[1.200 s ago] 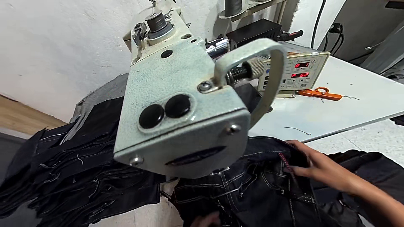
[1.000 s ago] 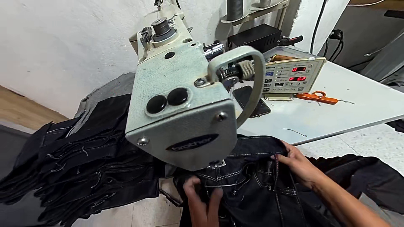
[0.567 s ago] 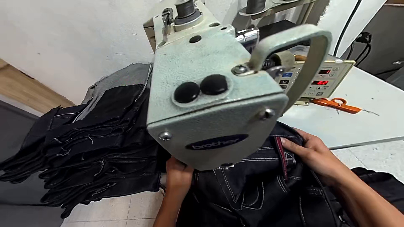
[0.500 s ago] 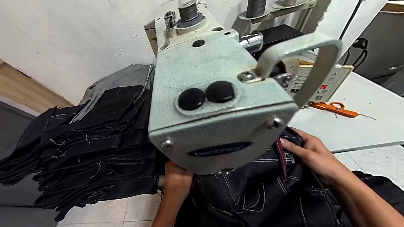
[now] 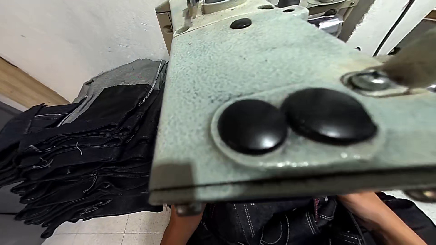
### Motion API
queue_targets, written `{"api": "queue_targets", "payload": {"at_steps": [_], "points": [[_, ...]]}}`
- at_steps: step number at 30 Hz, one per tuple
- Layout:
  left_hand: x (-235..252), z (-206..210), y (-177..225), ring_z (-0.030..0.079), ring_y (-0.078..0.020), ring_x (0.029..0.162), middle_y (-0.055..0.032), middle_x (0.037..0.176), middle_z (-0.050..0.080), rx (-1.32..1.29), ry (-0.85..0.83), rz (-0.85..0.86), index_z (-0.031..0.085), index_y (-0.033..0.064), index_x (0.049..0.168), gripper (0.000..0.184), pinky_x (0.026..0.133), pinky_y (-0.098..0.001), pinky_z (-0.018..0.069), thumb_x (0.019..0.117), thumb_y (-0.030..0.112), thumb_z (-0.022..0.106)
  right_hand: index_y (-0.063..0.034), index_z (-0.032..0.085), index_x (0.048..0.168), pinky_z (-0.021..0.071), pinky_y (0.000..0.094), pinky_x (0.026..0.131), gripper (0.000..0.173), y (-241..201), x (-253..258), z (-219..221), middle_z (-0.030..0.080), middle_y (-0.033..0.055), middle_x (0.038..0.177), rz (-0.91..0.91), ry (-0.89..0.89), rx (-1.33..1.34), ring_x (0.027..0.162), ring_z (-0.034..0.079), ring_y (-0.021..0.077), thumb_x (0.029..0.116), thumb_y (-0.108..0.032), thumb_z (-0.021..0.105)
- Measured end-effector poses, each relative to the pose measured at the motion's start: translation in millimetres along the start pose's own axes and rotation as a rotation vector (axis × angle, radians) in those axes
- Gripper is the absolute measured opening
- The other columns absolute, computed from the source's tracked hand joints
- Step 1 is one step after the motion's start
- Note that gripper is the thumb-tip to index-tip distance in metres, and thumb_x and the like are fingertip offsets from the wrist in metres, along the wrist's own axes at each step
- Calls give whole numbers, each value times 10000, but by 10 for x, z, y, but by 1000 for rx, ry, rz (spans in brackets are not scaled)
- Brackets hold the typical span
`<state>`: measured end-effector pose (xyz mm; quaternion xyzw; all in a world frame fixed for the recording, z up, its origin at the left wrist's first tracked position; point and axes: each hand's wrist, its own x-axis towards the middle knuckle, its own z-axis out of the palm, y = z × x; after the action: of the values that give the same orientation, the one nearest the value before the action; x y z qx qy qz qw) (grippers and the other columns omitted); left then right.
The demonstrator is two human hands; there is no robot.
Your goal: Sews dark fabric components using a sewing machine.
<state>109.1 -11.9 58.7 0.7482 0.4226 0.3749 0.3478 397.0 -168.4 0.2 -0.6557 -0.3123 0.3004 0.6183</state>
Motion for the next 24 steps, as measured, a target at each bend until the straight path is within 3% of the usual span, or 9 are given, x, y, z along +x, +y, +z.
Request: {"api": "queue_targets", "payload": {"at_steps": [7, 9, 11, 14, 16, 18, 20, 22, 24], "points": [[6, -32, -62, 499, 118, 631, 89, 670, 558, -43, -18, 18, 658, -14, 852, 160, 648, -65, 450, 829, 116, 750, -295, 698, 957, 579, 143, 721, 201, 12, -9, -11, 733, -180, 862, -35, -22, 16, 803, 687, -57, 795, -334, 808], [47, -54, 151, 454, 86, 619, 75, 657, 527, -27, -49, -78, 650, -66, 864, 134, 643, -98, 422, 856, 52, 712, -297, 698, 979, 579, 145, 726, 226, 25, -25, -31, 736, -180, 872, -48, -46, 20, 812, 688, -56, 790, -340, 815], [75, -116, 82, 476, 76, 646, 47, 691, 569, -19, -103, -18, 673, -96, 910, 257, 658, -108, 440, 902, 160, 703, -293, 700, 1013, 585, 158, 761, 286, 17, -55, -52, 741, -186, 903, -73, -89, 20, 843, 692, -52, 777, -366, 844], [45, -128, -84, 472, 110, 636, 80, 678, 547, -17, -94, 23, 658, -39, 857, 208, 649, -76, 428, 866, 157, 730, -224, 630, 1072, 579, 151, 793, 441, -18, -91, -81, 720, -187, 929, -130, -83, -159, 873, 677, -77, 733, -386, 862], [14, -162, -248, 529, 99, 675, 54, 718, 585, -18, -131, 102, 655, -5, 888, 268, 669, -84, 460, 889, 246, 749, -63, 600, 1199, 561, 251, 832, 706, -38, -92, -112, 703, -34, 1012, -235, -14, -523, 934, 666, 4, 717, -541, 795], [17, -218, -281, 608, 61, 755, 20, 795, 658, 4, -196, 105, 678, -12, 998, 333, 730, -139, 520, 919, 308, 724, 61, 580, 1276, 556, 535, 795, 871, -58, -24, -113, 697, 214, 1087, -430, 36, -768, 953, 695, 316, 756, -626, 705], [25, -298, -289, 658, 27, 865, -6, 892, 708, 47, -246, 127, 672, -26, 1113, 437, 823, -200, 558, 947, 378, 690, 64, 562, 1315, 554, 575, 713, 910, -129, 43, -44, 658, 272, 1117, -586, 80, -902, 900, 681, 405, 819, -696, 622], [21, -421, -293, 688, -26, 972, -35, 1007, 735, 126, -293, 195, 667, -16, 1177, 482, 904, -267, 582, 961, 415, 678, 45, 585, 1304, 550, 549, 641, 877, -239, 62, 85, 660, 268, 1106, -676, 115, -961, 849, 685, 404, 896, -729, 529], [-49, -587, -151, 704, -165, 890, -142, 1077, 713, 280, -336, 200, 660, -20, 1191, 466, 779, -377, 600, 962, 385, 686, 22, 593, 1313, 551, 528, 625, 786, -265, 66, 182, 668, 223, 1086, -653, 118, -964, 840, 694, 363, 975, -670, 434]]}}
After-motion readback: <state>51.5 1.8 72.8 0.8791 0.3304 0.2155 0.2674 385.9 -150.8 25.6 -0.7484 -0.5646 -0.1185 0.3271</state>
